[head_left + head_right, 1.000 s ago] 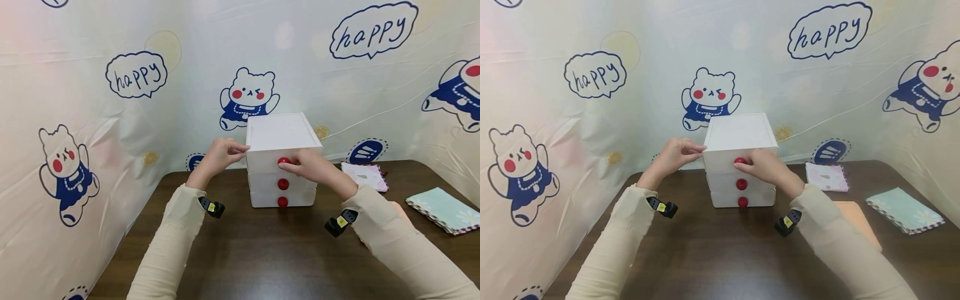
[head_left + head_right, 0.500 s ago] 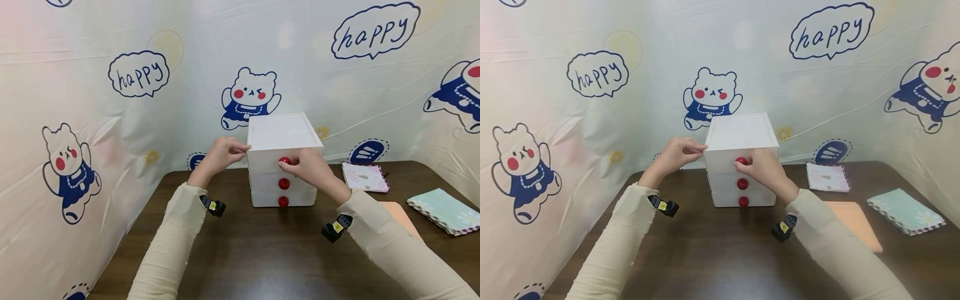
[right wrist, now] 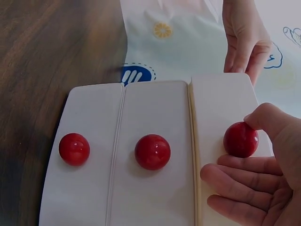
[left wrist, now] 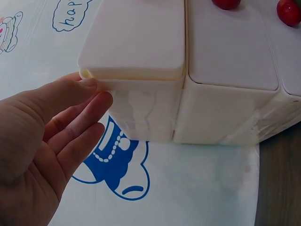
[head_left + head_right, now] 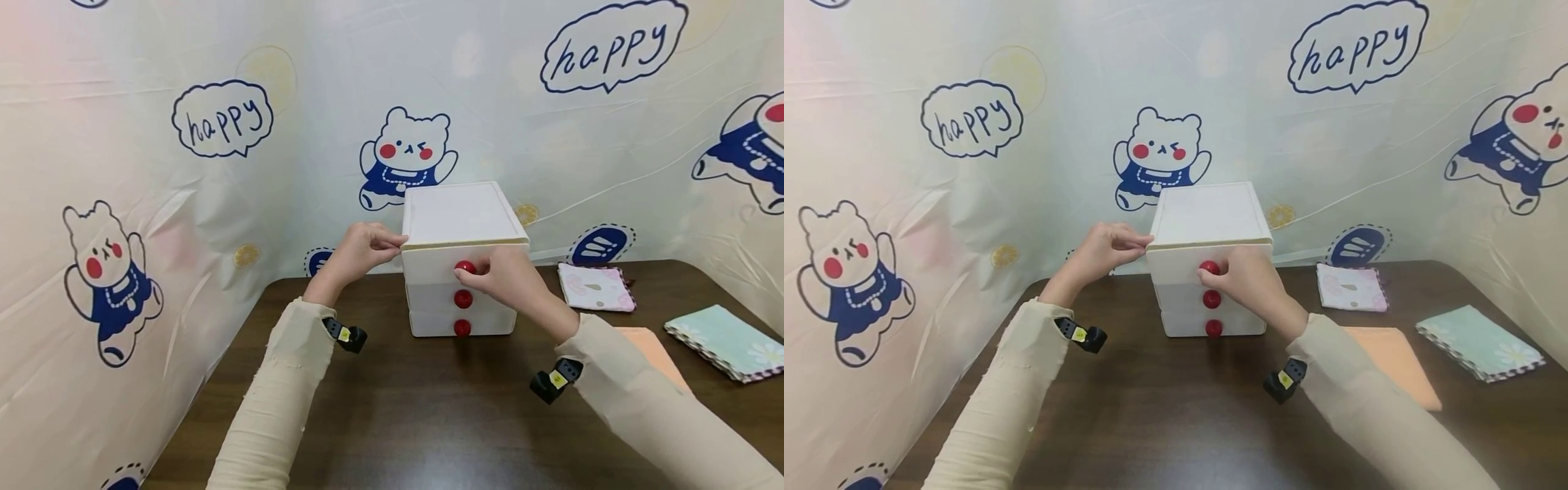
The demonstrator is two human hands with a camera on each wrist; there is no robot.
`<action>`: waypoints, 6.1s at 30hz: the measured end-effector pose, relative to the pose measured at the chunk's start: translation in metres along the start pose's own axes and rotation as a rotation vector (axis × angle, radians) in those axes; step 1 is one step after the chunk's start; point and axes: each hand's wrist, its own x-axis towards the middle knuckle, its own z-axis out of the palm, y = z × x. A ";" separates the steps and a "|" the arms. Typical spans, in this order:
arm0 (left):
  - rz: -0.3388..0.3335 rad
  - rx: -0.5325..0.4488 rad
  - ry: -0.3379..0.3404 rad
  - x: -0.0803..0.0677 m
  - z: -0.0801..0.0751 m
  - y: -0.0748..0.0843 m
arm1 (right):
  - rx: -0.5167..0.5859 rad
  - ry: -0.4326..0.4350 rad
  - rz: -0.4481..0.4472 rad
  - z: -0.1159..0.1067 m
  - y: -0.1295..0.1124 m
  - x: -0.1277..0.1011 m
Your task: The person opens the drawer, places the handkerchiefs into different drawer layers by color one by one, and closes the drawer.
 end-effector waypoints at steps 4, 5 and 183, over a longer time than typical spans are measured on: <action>0.004 -0.001 0.002 0.000 0.000 0.000 | -0.035 -0.001 -0.019 -0.002 -0.003 -0.004; 0.004 0.000 0.002 0.000 0.000 0.000 | -0.041 -0.004 -0.021 -0.002 -0.004 -0.004; -0.005 -0.030 0.031 -0.001 0.003 -0.001 | -0.101 -0.318 0.160 -0.085 0.088 -0.116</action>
